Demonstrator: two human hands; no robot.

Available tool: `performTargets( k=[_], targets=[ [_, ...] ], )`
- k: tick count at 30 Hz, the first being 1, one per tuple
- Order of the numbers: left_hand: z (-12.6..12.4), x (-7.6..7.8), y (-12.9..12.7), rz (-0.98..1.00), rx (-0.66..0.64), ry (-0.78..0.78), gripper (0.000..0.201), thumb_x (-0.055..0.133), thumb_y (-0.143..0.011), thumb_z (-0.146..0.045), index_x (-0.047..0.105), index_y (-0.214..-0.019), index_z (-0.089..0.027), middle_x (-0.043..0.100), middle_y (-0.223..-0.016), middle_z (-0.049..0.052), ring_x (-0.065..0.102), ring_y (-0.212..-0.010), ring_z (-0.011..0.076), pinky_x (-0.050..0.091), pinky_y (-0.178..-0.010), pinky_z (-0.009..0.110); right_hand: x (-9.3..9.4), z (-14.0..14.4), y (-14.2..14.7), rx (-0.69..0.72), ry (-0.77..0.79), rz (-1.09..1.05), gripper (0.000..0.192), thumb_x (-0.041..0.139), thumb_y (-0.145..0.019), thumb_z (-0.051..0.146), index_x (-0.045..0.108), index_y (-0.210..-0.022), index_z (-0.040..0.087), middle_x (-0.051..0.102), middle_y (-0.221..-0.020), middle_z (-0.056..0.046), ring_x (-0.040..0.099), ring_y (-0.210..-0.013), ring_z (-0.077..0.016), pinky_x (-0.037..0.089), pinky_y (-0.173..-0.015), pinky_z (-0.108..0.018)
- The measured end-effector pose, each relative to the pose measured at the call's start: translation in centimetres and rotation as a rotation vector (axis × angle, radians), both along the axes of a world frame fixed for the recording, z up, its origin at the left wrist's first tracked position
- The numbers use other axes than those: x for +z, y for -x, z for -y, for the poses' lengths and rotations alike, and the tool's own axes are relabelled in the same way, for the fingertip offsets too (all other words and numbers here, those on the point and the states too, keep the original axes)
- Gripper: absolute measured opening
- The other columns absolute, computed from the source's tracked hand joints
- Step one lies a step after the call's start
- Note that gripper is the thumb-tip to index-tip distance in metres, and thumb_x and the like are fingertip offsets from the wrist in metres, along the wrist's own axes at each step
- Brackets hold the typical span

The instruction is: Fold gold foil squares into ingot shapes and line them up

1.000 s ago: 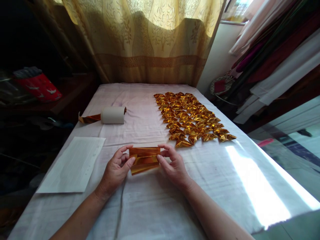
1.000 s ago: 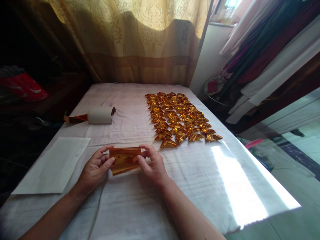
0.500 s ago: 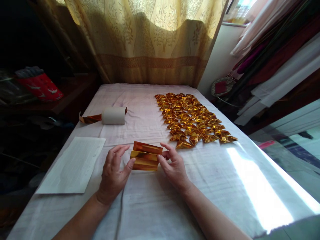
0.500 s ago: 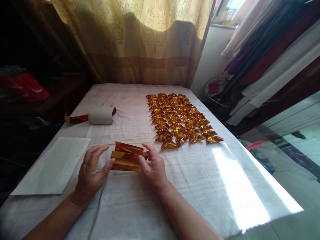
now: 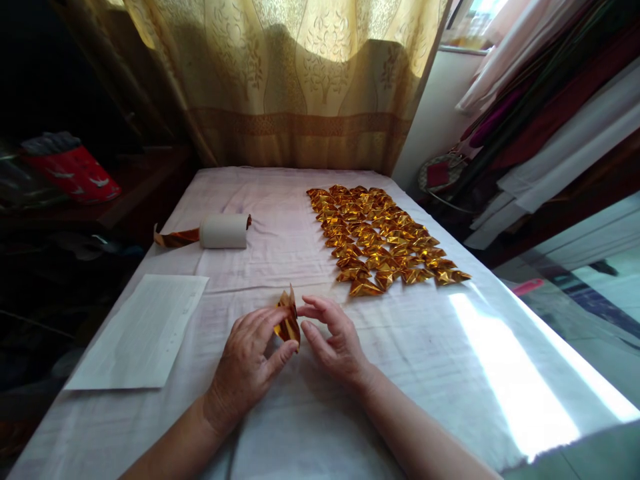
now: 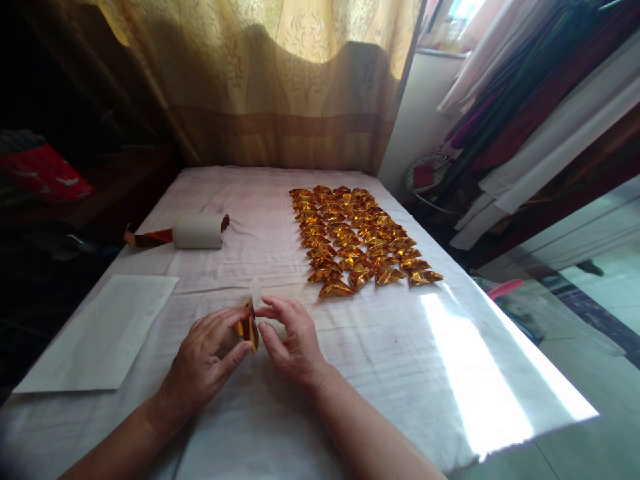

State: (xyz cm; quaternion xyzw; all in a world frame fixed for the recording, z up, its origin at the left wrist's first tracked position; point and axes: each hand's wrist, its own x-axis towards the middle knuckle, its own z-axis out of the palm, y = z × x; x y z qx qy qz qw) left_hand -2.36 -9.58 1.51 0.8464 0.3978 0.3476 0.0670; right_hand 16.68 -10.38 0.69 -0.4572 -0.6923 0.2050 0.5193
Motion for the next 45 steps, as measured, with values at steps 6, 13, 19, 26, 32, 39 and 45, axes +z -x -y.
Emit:
performTargets(
  k=[6, 13, 19, 26, 32, 39, 45],
  targets=[
    [0.0, 0.5, 0.2, 0.115, 0.172, 0.216, 0.042, 0.059, -0.086, -0.059, 0.064, -0.106, -0.023, 0.074, -0.097, 0.005, 0.069, -0.089, 0.0230, 0.055, -0.081, 0.034, 0.3, 0.2, 0.3, 0.050, -0.138, 0.253, 0.033, 0.054, -0.091, 0.020, 0.058, -0.122, 0.026, 0.076, -0.105, -0.004, 0.062, -0.109, -0.0223, 0.047, -0.094, -0.040],
    [-0.7, 0.1, 0.9, 0.185, 0.224, 0.128, 0.018, 0.056, -0.093, -0.039, 0.065, -0.094, -0.024, 0.074, -0.084, 0.000, 0.070, -0.076, 0.0180, 0.054, -0.074, 0.028, 0.0, -0.3, -0.3, -0.071, -0.207, 0.333, 0.042, 0.059, -0.088, 0.019, 0.052, -0.129, 0.026, 0.068, -0.123, -0.007, 0.054, -0.123, -0.0245, 0.041, -0.102, -0.043],
    [-1.6, 0.6, 1.9, 0.132, -0.082, -0.117, 0.016, 0.057, -0.091, -0.016, 0.064, -0.100, -0.026, 0.076, -0.104, 0.002, 0.071, -0.097, 0.0167, 0.053, -0.090, 0.031, 0.3, -0.9, -2.0, -0.175, -0.239, 0.454, 0.038, 0.064, -0.088, 0.025, 0.060, -0.125, 0.028, 0.053, -0.143, -0.011, 0.044, -0.135, -0.0292, 0.036, -0.106, -0.047],
    [-2.0, -0.1, 2.3, -0.067, -0.008, -0.124, 0.022, 0.050, -0.094, -0.023, 0.072, -0.093, -0.027, 0.074, -0.092, 0.003, 0.068, -0.078, 0.0146, 0.056, -0.069, 0.023, 0.9, -0.8, -2.6, -0.126, -0.332, 0.579, 0.013, 0.060, -0.095, 0.024, 0.071, -0.096, 0.030, 0.073, -0.114, 0.001, 0.060, -0.111, -0.0205, 0.038, -0.098, -0.040],
    [-1.9, -1.0, 1.7, -0.053, -0.080, 0.004, 0.028, 0.042, -0.095, -0.016, 0.067, -0.106, -0.024, 0.071, -0.102, 0.004, 0.069, -0.087, 0.0135, 0.056, -0.073, 0.020, 0.5, -0.5, -2.6, -0.083, -0.254, 0.756, 0.017, 0.056, -0.097, 0.024, 0.072, -0.095, 0.028, 0.075, -0.100, -0.001, 0.061, -0.088, -0.0173, 0.038, -0.082, -0.034],
    [-1.4, -0.7, 1.7, -0.154, -0.209, 0.064, 0.018, 0.055, -0.091, -0.022, 0.070, -0.101, -0.023, 0.071, -0.105, 0.007, 0.065, -0.100, 0.0211, 0.053, -0.093, 0.037, -0.2, -0.4, -2.6, 0.066, -0.121, 0.813, 0.009, 0.065, -0.090, 0.020, 0.072, -0.089, 0.025, 0.072, -0.084, -0.001, 0.058, -0.077, -0.0171, 0.036, -0.070, -0.033],
    [-1.0, -0.6, 1.7, -0.189, -0.080, 0.053, 0.011, 0.064, -0.089, -0.031, 0.074, -0.089, -0.027, 0.071, -0.110, 0.005, 0.058, -0.114, 0.0261, 0.040, -0.106, 0.050, -0.1, -0.6, -2.9, 0.138, -0.027, 0.694, 0.014, 0.068, -0.085, 0.014, 0.074, -0.091, 0.025, 0.072, -0.087, -0.002, 0.061, -0.081, -0.0167, 0.041, -0.073, -0.030]
  ],
)
